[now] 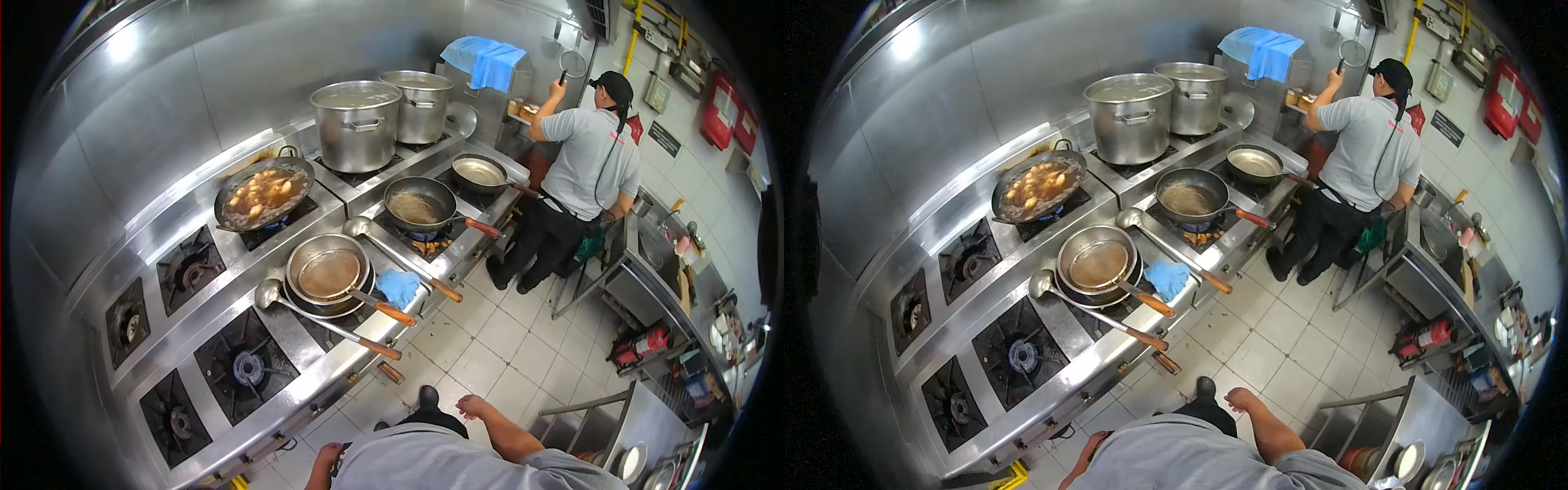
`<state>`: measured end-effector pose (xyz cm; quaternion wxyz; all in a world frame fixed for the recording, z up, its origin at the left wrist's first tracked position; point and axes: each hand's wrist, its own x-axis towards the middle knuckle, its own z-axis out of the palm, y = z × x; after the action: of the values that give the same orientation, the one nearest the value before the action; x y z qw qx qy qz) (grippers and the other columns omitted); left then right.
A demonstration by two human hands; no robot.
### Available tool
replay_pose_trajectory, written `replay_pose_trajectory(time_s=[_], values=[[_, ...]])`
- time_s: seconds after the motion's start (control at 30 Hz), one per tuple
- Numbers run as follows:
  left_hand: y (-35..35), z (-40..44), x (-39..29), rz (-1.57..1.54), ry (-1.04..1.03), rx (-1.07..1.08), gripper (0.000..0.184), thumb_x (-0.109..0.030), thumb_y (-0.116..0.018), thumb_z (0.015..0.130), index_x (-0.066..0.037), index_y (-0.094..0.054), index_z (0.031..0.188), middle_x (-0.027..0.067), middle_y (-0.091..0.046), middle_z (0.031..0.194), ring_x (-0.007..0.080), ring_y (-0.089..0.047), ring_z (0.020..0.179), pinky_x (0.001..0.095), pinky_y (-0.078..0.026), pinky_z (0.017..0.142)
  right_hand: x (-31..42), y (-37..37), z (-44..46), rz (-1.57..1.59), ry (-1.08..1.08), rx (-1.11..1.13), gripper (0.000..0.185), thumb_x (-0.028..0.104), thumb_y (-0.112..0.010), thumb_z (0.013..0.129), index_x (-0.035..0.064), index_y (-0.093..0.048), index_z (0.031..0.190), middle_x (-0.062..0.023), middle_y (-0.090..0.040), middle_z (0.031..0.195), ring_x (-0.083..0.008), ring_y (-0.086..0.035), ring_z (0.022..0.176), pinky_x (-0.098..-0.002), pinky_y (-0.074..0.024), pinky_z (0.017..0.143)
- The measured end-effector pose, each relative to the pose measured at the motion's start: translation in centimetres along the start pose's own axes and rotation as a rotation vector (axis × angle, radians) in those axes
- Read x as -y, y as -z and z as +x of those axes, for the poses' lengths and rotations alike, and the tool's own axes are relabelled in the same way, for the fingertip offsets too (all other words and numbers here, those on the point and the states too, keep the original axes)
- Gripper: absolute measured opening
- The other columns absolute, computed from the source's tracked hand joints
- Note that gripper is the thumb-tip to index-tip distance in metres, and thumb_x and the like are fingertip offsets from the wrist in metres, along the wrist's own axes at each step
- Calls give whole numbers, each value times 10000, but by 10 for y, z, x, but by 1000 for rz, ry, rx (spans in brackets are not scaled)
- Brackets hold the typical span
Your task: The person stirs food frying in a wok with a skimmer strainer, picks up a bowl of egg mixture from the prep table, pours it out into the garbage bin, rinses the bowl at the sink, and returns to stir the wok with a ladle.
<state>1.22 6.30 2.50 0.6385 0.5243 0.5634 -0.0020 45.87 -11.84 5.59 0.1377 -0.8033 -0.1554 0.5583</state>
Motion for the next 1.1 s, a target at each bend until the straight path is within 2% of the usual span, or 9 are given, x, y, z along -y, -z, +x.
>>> replay_pose_trajectory(time_s=[0.13,0.2,0.33,0.4,0.5,0.63,0.7,0.8,1.1], values=[[-1,6,2,59,-80,-31,283,-294,-517,788,-32,-623,803,65,-594,705,164,-533,607,297,-433,547,12,-1,-1,21,46,-10,345,322,-561,783,84,-553,1032,-41,-617,777,-131,-565,557,-271,-470,473],[2,32,22,344,-308,26,298,-312,-506,797,-38,-623,812,63,-594,700,156,-529,601,283,-429,546,17,-3,-2,24,71,-15,349,316,-551,785,76,-548,1037,-51,-617,781,-141,-573,563,-283,-477,477],[0,43,38,237,-226,-7,287,-315,-512,796,-51,-626,814,60,-596,707,154,-535,603,272,-426,537,24,-4,2,34,101,-6,361,311,-555,786,65,-537,1049,-67,-616,771,-152,-581,566,-287,-481,482],[0,30,26,328,-147,-6,298,-330,-510,792,-58,-623,837,63,-596,718,173,-552,603,302,-449,530,25,-3,3,19,110,8,348,302,-561,786,62,-541,1038,-64,-615,769,-144,-573,559,-277,-475,472],[-2,39,47,122,-44,-32,308,-331,-514,782,-53,-613,869,69,-590,721,178,-548,569,332,-459,495,26,-3,5,8,128,32,333,287,-570,787,58,-545,1027,-64,-612,765,-137,-562,548,-269,-471,463],[0,27,39,127,13,-43,309,-329,-514,774,-57,-605,890,66,-588,722,175,-539,545,342,-462,470,24,-5,11,50,125,24,312,260,-572,791,54,-546,1024,-71,-609,761,-141,-556,540,-272,-474,464],[-1,31,39,165,27,5,303,-330,-517,763,-67,-608,883,61,-588,725,171,-537,535,336,-456,463,22,-5,14,46,127,44,313,260,-576,787,59,-543,1026,-73,-610,757,-143,-563,539,-269,-462,456],[-7,27,40,151,-2,-88,305,-331,-523,754,-60,-606,867,57,-584,699,166,-531,521,324,-446,458,25,-6,13,50,117,52,315,256,-577,784,62,-537,1029,-72,-610,748,-141,-564,532,-268,-445,447],[-10,34,46,116,-8,-62,275,-315,-542,758,-61,-617,834,57,-590,659,143,-503,483,303,-421,447,31,-4,15,13,87,57,306,258,-572,787,70,-538,1026,-63,-612,750,-137,-563,536,-263,-439,448]])
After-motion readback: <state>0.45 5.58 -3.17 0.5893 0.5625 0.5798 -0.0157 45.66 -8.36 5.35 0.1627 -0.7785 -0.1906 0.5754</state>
